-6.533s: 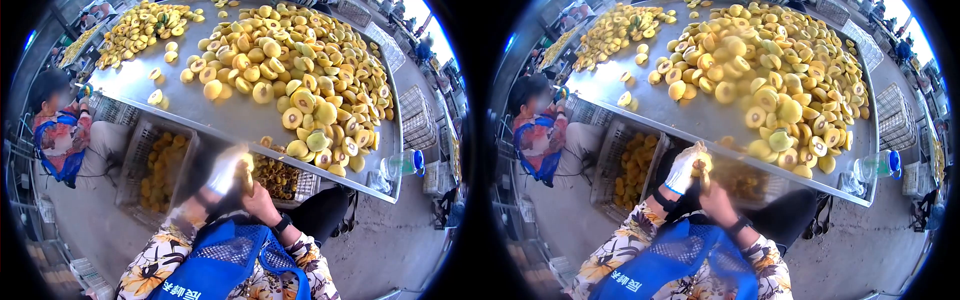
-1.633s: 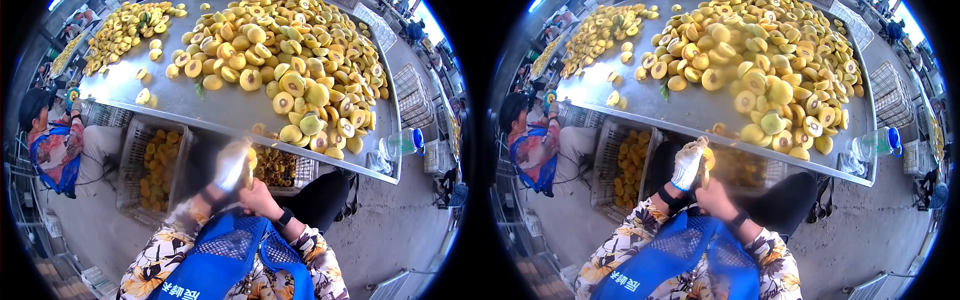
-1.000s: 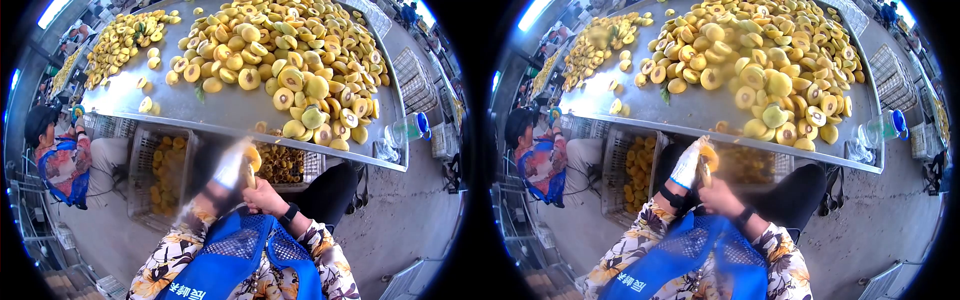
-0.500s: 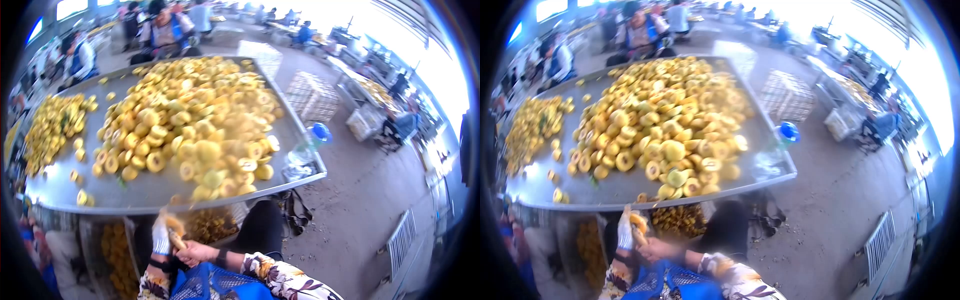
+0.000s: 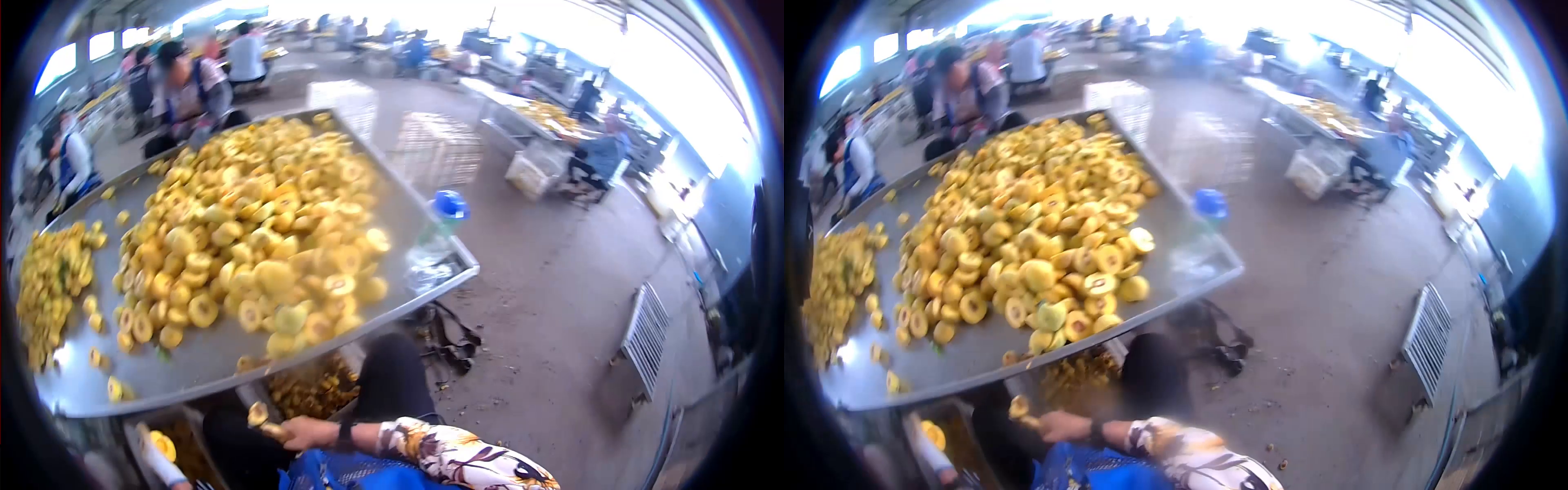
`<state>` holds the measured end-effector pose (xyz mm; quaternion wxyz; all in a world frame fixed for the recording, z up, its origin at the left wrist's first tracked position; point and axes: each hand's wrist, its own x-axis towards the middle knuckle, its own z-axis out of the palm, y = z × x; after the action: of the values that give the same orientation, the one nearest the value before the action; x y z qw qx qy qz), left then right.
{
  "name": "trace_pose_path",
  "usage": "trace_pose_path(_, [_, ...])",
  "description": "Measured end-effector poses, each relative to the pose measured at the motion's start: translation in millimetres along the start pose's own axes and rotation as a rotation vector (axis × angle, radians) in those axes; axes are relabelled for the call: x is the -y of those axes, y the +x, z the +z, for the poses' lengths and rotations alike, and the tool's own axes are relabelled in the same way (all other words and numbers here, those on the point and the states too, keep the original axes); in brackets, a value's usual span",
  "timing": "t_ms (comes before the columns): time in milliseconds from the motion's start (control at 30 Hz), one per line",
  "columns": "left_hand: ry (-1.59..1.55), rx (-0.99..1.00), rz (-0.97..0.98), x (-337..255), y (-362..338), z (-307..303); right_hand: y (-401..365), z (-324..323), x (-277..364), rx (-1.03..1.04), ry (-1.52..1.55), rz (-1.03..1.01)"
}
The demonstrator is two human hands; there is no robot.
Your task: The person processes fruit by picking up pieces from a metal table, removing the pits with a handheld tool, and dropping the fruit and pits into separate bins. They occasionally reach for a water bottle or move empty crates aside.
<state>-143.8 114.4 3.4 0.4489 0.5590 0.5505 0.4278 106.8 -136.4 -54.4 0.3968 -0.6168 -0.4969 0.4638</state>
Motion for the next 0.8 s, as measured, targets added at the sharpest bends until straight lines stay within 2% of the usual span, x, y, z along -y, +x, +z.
trace_pose_path(67, [0.737, -0.212, 0.309, -1, 18, -16, -8, -7, -3, -0.012, -0.064, -0.018])
trace_pose_path(100, [0.914, -0.254, 0.412, 5, 35, -19, -14, -12, 4, -0.057, -0.066, 0.008])
trace_pose_path(133, [0.926, -0.165, 0.502, -13, 38, -4, -2, -5, -5, 0.014, -0.343, 0.083])
trace_pose_path(167, [0.752, -0.026, 0.494, -44, 31, 23, -4, -10, 10, 0.000, -0.235, 0.124])
trace_pose_path(200, [0.755, 0.021, 0.265, -66, 33, 59, -5, -16, 24, -0.018, -0.127, 0.163])
trace_pose_path(233, [0.894, 0.026, 0.949, -13, 78, 73, -1, -9, 8, -0.055, -0.100, 0.156])
trace_pose_path(267, [0.749, 0.112, 1.012, -46, 67, 115, 2, -1, -9, -0.101, -0.071, 0.153])
trace_pose_path(300, [0.690, 0.230, 0.884, -78, 49, 147, -1, -2, -2, -0.109, -0.075, 0.157])
trace_pose_path(333, [0.852, 0.285, 0.892, -92, 49, 176, -6, -7, 8, -0.125, -0.080, 0.163])
trace_pose_path(367, [0.912, 0.303, 0.809, -90, 56, 205, -10, -13, 17, -0.107, 0.048, 0.176])
trace_pose_path(400, [0.940, 0.326, 0.869, -94, 59, 228, -13, -12, 6, -0.131, 0.035, 0.125])
trace_pose_path(433, [1.131, 0.441, 0.728, -97, 59, 247, -14, -7, -13, -0.177, -0.056, 0.098])
trace_pose_path(467, [1.118, 0.559, 0.653, -92, 66, 262, -14, -6, -25, -0.225, -0.148, 0.071])
trace_pose_path(533, [1.192, 0.595, 0.704, -32, 99, 296, -24, -17, -9, -0.234, -0.146, 0.163])
trace_pose_path(567, [1.171, 0.594, 0.598, -6, 111, 312, -27, -20, -2, -0.265, -0.141, 0.190])
trace_pose_path(667, [1.114, 0.716, 0.589, -16, 94, 309, -32, -29, 10, -0.292, -0.021, 0.277])
trace_pose_path(733, [1.133, 0.976, 0.718, -97, 40, 268, -26, -35, 18, -0.460, -0.051, 0.198])
trace_pose_path(767, [1.028, 0.946, 0.757, -96, 28, 257, -19, -43, 33, -0.531, -0.056, 0.229])
trace_pose_path(800, [0.925, 0.918, 0.798, -96, 15, 246, -9, -43, 8, -0.608, -0.029, 0.118])
